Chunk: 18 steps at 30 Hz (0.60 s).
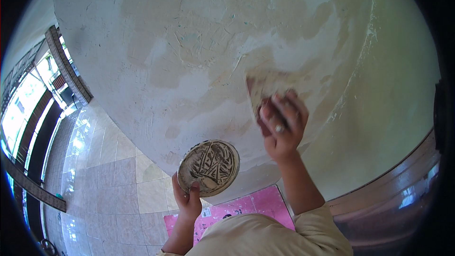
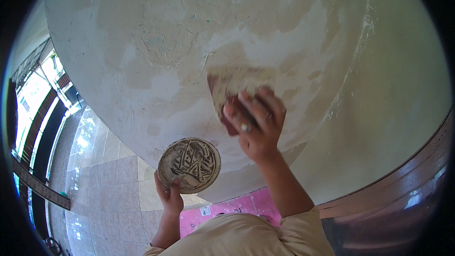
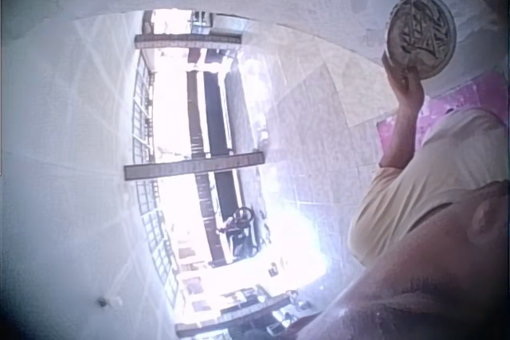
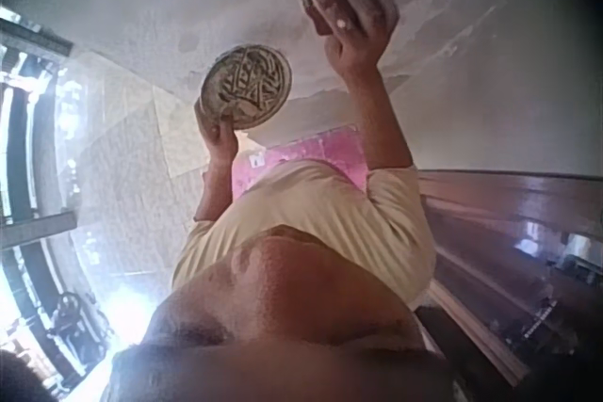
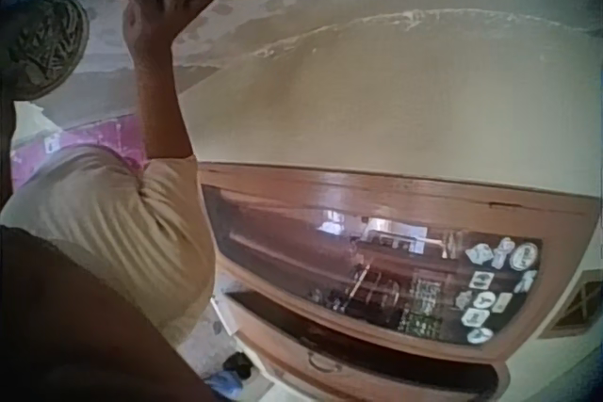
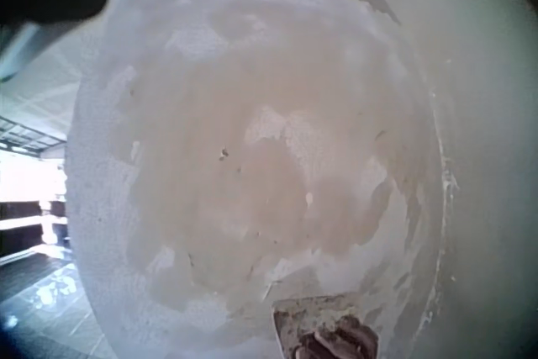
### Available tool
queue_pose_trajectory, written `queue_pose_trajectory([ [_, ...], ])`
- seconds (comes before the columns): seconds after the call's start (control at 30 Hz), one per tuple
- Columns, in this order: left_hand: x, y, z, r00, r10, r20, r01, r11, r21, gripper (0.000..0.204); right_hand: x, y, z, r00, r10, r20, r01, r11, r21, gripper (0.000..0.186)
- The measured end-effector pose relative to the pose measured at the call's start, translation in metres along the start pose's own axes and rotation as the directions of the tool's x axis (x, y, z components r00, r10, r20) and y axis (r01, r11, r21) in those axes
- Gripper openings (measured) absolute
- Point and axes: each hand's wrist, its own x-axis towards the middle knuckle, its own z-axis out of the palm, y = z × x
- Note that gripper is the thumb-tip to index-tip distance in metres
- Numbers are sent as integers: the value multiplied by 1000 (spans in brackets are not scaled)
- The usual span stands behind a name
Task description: The person patches and smooths a wall with putty using a hand spatula.
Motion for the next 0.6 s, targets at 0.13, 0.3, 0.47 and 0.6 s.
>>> queue_pose_trajectory([
  [0.13,4,-3,0,1000,11,24,-11,1000,-1,45,30,-2,9,986,103,130,-85,988,-132,34],
  [0.3,10,-4,3,999,-1,54,4,999,-52,44,-32,-36,6,971,48,236,-34,997,-64,29],
  [0.47,10,-7,-4,998,-36,56,38,998,-41,42,-9,-24,-3,991,31,128,-28,999,-31,27],
  [0.6,13,-6,-3,997,-33,68,36,998,-44,43,-10,-13,18,981,79,177,-53,987,-151,29],
])
